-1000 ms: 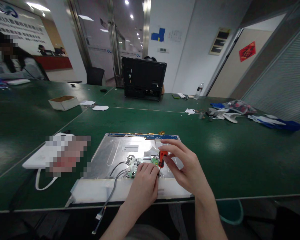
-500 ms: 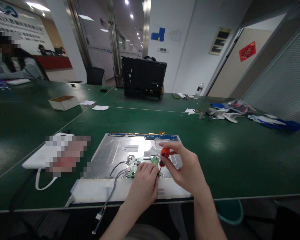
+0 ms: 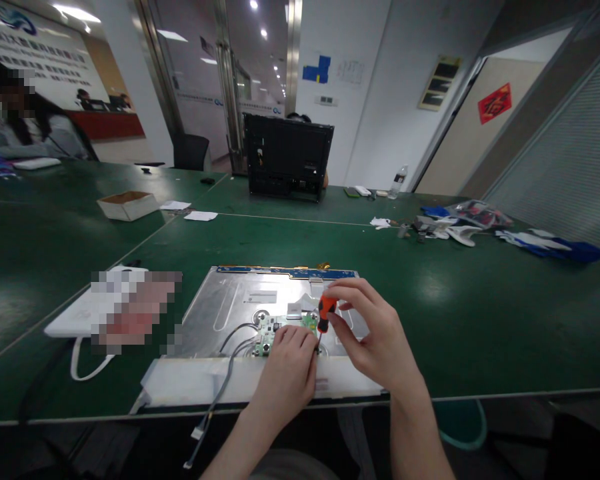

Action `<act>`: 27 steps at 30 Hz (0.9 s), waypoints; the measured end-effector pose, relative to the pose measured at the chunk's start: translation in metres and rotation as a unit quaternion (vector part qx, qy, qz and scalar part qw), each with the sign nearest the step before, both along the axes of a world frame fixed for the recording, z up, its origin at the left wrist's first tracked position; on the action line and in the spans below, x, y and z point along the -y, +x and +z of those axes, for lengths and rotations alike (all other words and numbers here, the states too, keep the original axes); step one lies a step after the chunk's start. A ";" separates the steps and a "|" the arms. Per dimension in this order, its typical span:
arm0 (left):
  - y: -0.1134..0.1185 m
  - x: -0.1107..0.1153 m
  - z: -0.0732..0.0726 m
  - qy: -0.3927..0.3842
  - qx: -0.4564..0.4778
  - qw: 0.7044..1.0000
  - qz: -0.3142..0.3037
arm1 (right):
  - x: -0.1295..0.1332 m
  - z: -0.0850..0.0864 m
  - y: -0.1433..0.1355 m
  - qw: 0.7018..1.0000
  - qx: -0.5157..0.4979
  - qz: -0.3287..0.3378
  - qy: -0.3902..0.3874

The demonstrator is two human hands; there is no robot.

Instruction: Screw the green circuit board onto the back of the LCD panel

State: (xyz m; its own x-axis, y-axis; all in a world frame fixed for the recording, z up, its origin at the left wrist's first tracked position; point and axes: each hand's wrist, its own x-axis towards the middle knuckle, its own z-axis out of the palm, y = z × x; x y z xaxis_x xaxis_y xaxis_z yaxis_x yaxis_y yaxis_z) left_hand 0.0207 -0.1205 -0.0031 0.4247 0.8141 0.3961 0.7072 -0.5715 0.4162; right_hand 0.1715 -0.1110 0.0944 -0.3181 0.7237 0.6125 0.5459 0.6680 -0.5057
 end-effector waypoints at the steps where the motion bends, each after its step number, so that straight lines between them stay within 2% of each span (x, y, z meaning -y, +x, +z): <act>1: 0.000 0.000 0.000 0.000 0.000 1.000 0.001 | 0.000 0.000 0.000 1.000 0.002 -0.003 0.003; 8: 0.000 -0.001 -0.002 0.001 -0.009 1.000 0.005 | -0.003 -0.007 0.002 0.999 0.003 -0.041 0.018; 18: 0.000 0.000 -0.001 -0.005 -0.003 1.000 -0.001 | 0.000 -0.006 0.000 0.999 -0.010 -0.023 -0.021; 27: 0.000 0.000 0.000 0.002 -0.003 1.000 -0.001 | -0.002 -0.003 0.002 1.000 0.002 -0.030 0.010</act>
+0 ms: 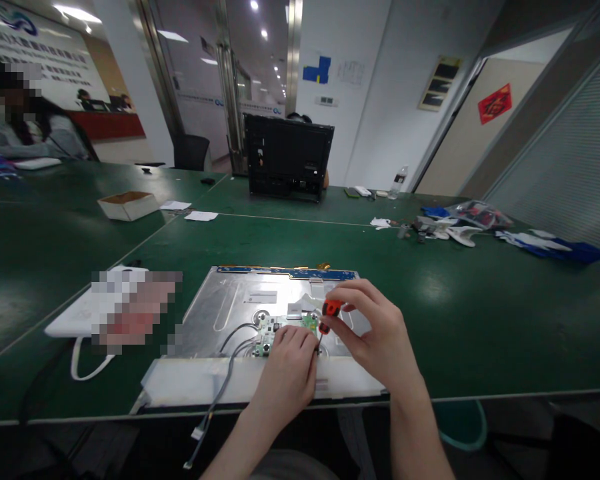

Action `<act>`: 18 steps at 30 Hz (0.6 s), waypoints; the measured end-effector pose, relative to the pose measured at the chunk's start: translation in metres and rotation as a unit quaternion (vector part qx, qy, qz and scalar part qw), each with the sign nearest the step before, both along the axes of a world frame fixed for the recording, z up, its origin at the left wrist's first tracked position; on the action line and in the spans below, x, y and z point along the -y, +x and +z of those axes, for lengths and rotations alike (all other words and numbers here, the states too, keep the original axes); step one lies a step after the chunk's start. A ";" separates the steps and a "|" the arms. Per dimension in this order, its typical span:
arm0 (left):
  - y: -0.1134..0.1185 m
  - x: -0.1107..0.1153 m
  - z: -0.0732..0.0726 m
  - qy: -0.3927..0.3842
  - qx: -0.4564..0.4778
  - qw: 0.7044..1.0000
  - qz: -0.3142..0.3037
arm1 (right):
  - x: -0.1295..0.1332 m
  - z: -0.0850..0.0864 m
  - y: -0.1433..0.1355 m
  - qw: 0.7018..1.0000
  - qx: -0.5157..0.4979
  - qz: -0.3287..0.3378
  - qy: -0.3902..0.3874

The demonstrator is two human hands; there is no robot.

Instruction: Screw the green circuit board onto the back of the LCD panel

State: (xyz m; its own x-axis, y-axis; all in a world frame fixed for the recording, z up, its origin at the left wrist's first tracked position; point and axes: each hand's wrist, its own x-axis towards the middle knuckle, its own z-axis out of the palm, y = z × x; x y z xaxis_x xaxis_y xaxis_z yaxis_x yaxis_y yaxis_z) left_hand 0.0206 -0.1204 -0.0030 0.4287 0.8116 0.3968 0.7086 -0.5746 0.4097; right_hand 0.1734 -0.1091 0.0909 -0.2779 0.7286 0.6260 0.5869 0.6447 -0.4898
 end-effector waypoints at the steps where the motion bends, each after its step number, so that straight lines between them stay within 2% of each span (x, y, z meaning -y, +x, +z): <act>1: 0.000 0.000 0.000 0.000 0.000 1.000 0.001 | 0.000 0.001 0.000 1.000 0.003 0.003 -0.001; 5: 0.000 0.000 -0.001 -0.001 -0.004 1.000 0.003 | 0.003 0.002 -0.001 1.000 0.001 0.020 -0.005; 11: 0.001 -0.001 -0.003 0.006 -0.004 1.000 0.005 | 0.002 -0.004 -0.001 0.999 -0.022 -0.015 -0.022; 18: 0.000 0.000 -0.001 -0.001 -0.003 1.000 0.003 | 0.001 -0.005 -0.003 0.994 -0.072 0.023 -0.074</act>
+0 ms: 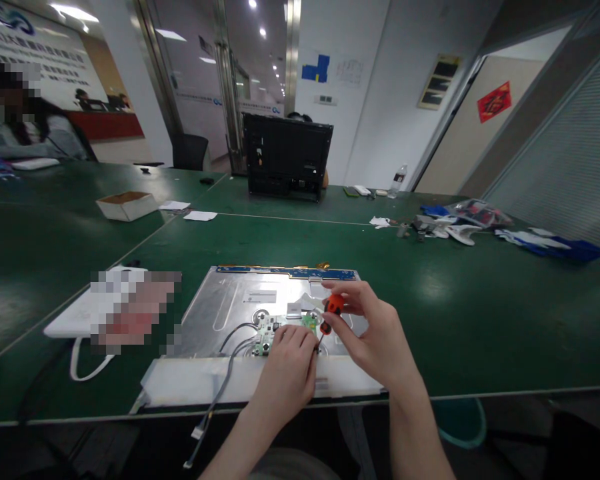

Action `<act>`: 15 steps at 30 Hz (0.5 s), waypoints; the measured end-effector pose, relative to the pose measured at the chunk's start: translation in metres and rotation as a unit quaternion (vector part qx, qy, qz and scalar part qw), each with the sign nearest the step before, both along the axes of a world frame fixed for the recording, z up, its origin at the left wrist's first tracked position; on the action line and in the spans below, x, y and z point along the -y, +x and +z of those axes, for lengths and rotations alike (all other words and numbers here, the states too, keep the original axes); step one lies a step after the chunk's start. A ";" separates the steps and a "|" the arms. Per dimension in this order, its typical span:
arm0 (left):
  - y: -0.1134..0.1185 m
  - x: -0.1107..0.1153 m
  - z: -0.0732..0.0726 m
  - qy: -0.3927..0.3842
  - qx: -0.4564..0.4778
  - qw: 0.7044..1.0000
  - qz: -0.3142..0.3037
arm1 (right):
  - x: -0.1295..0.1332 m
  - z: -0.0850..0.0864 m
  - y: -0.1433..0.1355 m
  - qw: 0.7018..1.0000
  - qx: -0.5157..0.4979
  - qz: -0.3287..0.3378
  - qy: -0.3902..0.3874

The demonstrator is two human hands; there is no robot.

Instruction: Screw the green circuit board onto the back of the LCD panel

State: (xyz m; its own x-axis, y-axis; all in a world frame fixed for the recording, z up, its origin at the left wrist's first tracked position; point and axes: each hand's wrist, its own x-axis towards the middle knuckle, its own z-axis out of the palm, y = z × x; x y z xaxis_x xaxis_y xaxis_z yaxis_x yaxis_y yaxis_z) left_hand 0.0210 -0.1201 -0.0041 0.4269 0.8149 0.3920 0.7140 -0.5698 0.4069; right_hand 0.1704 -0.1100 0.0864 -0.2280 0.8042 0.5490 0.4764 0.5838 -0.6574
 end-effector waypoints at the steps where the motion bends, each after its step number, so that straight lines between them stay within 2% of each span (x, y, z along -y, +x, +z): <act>1: 0.000 0.000 0.000 0.000 -0.001 1.000 -0.001 | 0.000 0.001 0.000 1.000 0.001 0.005 0.000; 11: 0.000 0.000 0.000 0.000 -0.009 1.000 0.000 | 0.003 0.010 0.001 0.996 0.060 0.025 0.053; 15: 0.000 0.000 -0.001 0.000 -0.007 1.000 -0.003 | 0.002 0.006 0.002 0.995 0.073 -0.014 0.065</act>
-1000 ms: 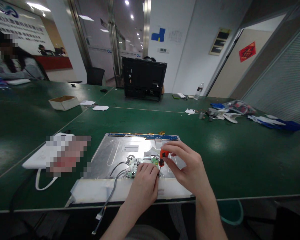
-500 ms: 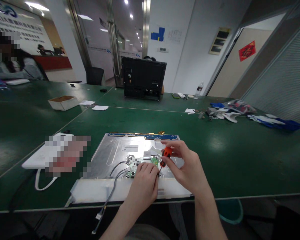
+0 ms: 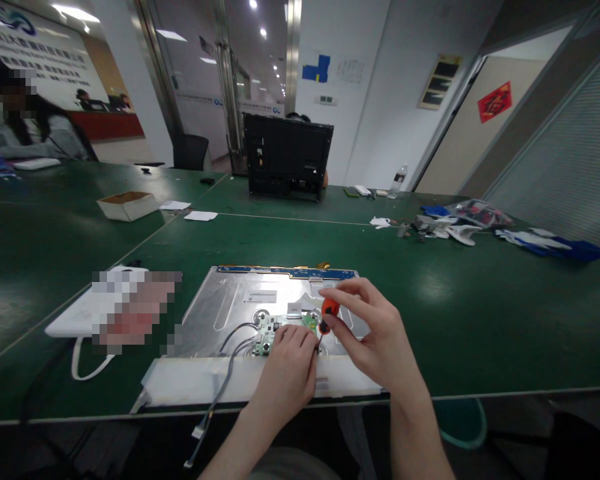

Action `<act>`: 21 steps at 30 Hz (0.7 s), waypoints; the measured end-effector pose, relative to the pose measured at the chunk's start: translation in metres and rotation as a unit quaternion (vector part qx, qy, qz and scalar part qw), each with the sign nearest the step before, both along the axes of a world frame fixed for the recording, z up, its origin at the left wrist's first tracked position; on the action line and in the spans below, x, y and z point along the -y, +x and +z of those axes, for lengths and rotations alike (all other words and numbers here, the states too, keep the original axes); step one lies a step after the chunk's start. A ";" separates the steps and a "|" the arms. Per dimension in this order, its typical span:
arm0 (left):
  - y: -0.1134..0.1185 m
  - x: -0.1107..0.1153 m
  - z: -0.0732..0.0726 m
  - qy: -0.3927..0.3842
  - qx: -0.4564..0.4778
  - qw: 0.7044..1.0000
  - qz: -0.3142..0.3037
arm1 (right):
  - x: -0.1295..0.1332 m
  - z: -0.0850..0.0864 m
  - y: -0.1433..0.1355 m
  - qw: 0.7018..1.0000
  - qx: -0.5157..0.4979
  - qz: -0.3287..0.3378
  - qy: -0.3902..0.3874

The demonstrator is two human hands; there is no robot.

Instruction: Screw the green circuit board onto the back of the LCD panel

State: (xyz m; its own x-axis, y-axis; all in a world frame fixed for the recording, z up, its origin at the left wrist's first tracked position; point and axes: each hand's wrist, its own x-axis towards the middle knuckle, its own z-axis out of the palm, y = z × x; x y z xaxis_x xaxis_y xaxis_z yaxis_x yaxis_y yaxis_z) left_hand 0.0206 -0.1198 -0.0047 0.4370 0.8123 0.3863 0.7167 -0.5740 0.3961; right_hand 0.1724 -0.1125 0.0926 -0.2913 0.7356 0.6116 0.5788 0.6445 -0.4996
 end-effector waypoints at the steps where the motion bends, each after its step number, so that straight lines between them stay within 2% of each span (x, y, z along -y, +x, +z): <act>1: 0.000 0.000 0.000 -0.001 0.000 1.000 0.000 | -0.001 -0.001 0.000 1.000 0.004 -0.013 0.005; 5: 0.000 0.000 -0.001 -0.006 -0.002 1.000 0.004 | -0.002 -0.003 0.000 0.999 0.021 -0.041 0.010; 10: 0.001 0.000 0.000 -0.012 0.002 1.000 0.006 | -0.001 -0.001 -0.002 0.999 0.027 -0.024 0.003; 21: 0.001 0.000 0.000 -0.001 0.011 1.000 0.004 | -0.003 -0.003 -0.001 0.999 0.014 -0.034 0.018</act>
State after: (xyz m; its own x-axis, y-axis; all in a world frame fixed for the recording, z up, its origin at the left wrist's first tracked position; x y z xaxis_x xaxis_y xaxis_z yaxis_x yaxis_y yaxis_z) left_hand 0.0213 -0.1197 -0.0048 0.4224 0.8164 0.3938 0.7117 -0.5678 0.4137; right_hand 0.1717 -0.1094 0.0894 -0.2589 0.7323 0.6299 0.6355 0.6202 -0.4599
